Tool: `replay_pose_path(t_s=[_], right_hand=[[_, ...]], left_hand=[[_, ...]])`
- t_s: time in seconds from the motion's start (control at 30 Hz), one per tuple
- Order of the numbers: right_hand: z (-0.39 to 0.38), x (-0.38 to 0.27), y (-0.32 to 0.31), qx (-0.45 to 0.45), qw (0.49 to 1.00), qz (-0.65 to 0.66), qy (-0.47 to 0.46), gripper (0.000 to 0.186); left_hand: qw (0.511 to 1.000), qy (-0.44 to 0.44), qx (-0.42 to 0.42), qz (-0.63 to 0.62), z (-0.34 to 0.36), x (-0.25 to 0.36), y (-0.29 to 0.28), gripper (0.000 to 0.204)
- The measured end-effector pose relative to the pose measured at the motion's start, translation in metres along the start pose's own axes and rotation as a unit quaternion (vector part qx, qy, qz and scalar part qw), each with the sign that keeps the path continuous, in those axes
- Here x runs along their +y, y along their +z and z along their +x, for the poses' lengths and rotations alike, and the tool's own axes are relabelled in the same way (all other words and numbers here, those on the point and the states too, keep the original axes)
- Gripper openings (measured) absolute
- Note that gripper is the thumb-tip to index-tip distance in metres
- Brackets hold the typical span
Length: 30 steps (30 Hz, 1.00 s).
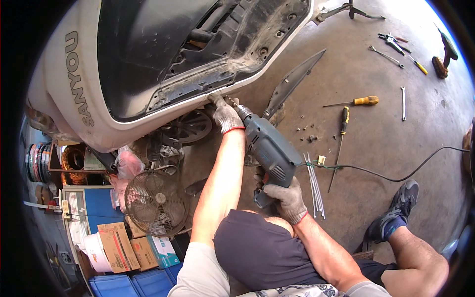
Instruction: Drilling holes into the plastic body panel of a motor scooter.
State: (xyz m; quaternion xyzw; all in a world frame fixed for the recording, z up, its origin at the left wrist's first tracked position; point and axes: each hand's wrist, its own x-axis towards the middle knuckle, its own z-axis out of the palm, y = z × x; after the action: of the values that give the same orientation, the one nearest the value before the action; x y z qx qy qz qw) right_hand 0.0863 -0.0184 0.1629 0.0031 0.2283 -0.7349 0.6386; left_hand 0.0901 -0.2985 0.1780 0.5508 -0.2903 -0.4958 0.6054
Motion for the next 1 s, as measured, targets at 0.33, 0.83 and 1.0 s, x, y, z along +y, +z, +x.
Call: replay_pose_path(t_s=[0.33, 0.83, 1.0], right_hand=[[0.002, 0.003, -0.004, -0.012, 1.0, -0.024, 0.01, 0.061], [-0.001, -0.006, 0.005, 0.028, 0.999, 0.019, 0.018, 0.061], [0.001, 0.0, 0.0, 0.029, 1.0, -0.007, 0.011, 0.056]], left_hand=[[0.998, -0.001, 0.014, 0.061, -0.028, 0.008, 0.012, 0.067], [0.998, -0.042, 0.014, -0.035, -0.025, 0.005, 0.014, 0.072], [1.0, -0.006, -0.011, 0.004, -0.031, 0.008, 0.018, 0.077]])
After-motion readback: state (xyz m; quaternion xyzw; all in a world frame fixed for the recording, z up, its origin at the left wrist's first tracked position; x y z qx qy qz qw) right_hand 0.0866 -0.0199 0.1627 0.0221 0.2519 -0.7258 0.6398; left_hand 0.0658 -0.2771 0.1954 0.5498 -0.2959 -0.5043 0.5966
